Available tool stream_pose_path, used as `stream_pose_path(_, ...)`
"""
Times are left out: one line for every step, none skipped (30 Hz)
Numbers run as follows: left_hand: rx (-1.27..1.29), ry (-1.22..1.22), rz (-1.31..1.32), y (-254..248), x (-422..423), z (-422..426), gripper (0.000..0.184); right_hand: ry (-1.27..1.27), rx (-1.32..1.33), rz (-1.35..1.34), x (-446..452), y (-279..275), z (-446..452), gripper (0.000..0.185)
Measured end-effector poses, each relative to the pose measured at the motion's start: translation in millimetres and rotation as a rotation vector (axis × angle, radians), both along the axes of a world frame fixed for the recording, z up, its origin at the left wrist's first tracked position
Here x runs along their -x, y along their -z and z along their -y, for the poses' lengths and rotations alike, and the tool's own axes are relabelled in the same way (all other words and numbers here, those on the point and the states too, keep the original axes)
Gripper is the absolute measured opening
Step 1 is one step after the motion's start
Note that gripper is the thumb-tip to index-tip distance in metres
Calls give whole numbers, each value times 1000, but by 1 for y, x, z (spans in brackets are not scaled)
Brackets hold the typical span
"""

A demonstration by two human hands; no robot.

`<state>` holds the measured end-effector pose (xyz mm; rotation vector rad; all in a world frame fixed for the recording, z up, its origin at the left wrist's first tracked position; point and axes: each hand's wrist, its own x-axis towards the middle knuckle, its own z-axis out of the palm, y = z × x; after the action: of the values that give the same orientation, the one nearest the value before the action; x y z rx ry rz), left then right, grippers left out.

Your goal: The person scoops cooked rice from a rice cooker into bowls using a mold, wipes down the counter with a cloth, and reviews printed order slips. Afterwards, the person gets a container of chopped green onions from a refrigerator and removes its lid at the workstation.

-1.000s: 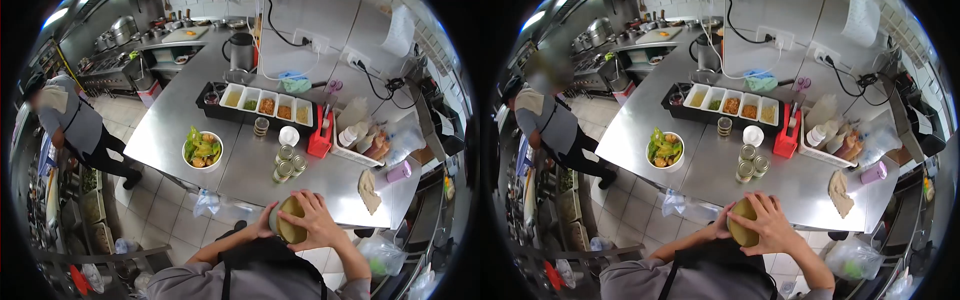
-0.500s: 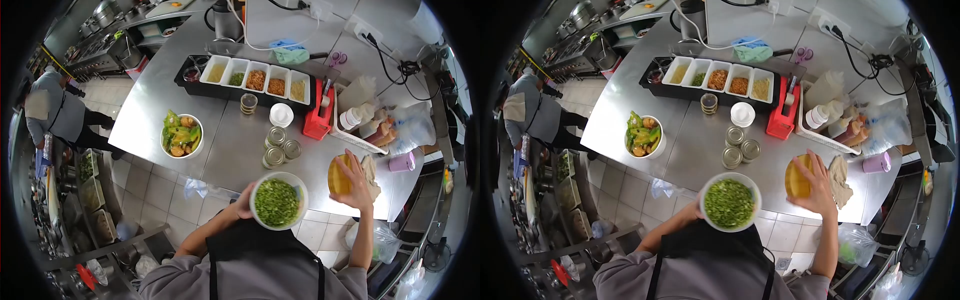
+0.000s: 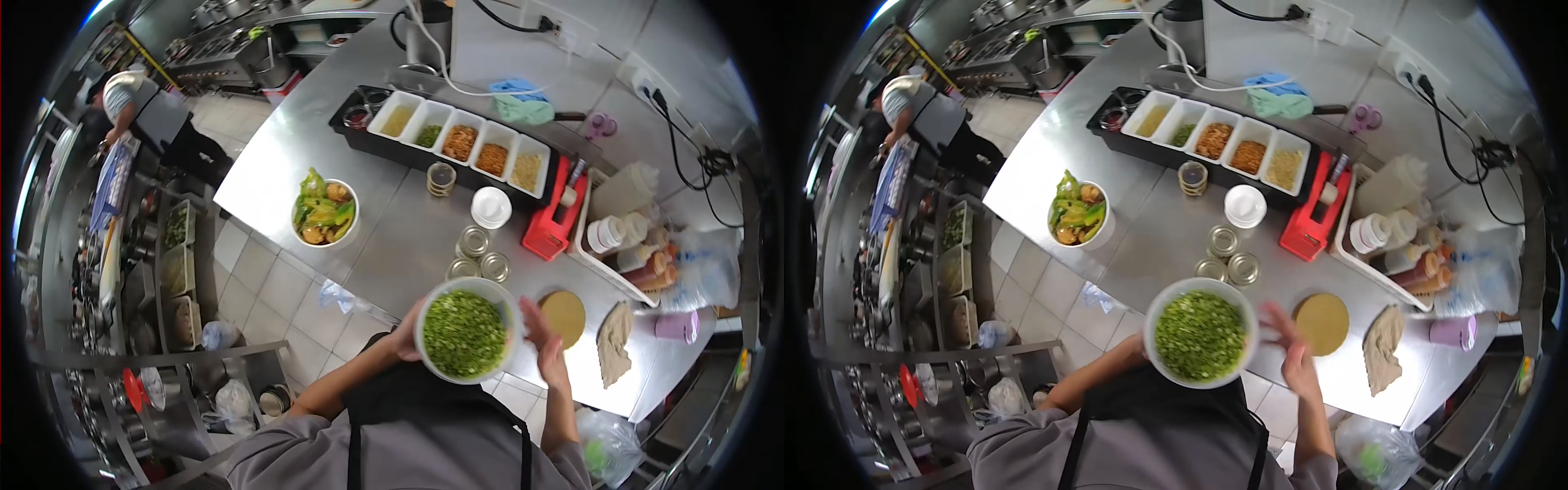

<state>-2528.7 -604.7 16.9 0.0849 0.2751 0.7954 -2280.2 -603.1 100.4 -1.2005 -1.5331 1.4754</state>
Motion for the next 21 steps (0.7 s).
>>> stream_pose_path(-11, 78, -335, -30, -2, -3, 59, -47, 9, 63, 13, -11, 7, 97)
stream_pose_path(23, 131, -375, -28, -8, -9, 62, -134, 95, 152, 4, 3, 13, 97)
stream_pose_path(59, 131, -372, -29, -7, -11, 62, -85, 173, 37, -1, 22, 18, 98)
stream_pose_path(91, 137, -365, -32, -5, -13, 63, -32, 248, -74, -1, 37, 20, 98)
stream_pose_path(45, 130, -381, -33, -3, -15, 63, 11, 338, -138, -1, 42, 25, 97)
stream_pose_path(-4, 126, -394, -34, -1, -17, 63, 58, 424, -201, 0, 45, 28, 97)
stream_pose_path(-57, 123, -408, -37, 1, -22, 63, 107, 472, -278, 6, 41, 26, 96)
stream_pose_path(-77, 102, -440, -40, 4, -26, 62, 157, 518, -356, 14, 35, 23, 97)
stream_pose_path(-96, 88, -477, -45, 7, -30, 61, 210, 530, -452, 28, 27, 19, 98)
stream_pose_path(-117, 78, -515, -50, 14, -35, 60, 266, 538, -554, 44, 12, 13, 99)
stream_pose_path(-202, 136, -649, -54, 25, -44, 60, 189, 550, -595, 56, -8, 4, 102)
stream_pose_path(-290, 192, -780, -59, 38, -53, 59, 182, 520, -608, 65, -11, 1, 102)
stream_pose_path(-384, 241, -905, -66, 49, -63, 59, 172, 487, -615, 72, -12, -4, 102)
stream_pose_path(-447, 177, -918, -75, 57, -71, 59, 161, 453, -618, 79, -13, -8, 103)
stream_pose_path(-506, 113, -926, -86, 64, -77, 60, 183, 472, -678, 85, -8, -11, 95)
stream_pose_path(-558, 51, -931, -92, 70, -80, 60, 202, 471, -689, 95, -12, -13, 95)
stream_pose_path(-572, 25, -978, -87, 76, -86, 55, 219, 472, -700, 108, -16, -18, 95)
stream_pose_path(-719, 56, -1179, -90, 85, -92, 52, 233, 475, -712, 118, -19, -23, 94)
stream_pose_path(-867, 83, -1379, -104, 96, -101, 49, 251, 436, -726, 123, -18, -27, 91)
stream_pose_path(-1016, 108, -1577, -112, 105, -114, 46, 257, 398, -747, 125, -21, -32, 91)
stream_pose_path(-1078, -66, -1604, -115, 112, -132, 40, 266, 365, -768, 124, -27, -37, 91)
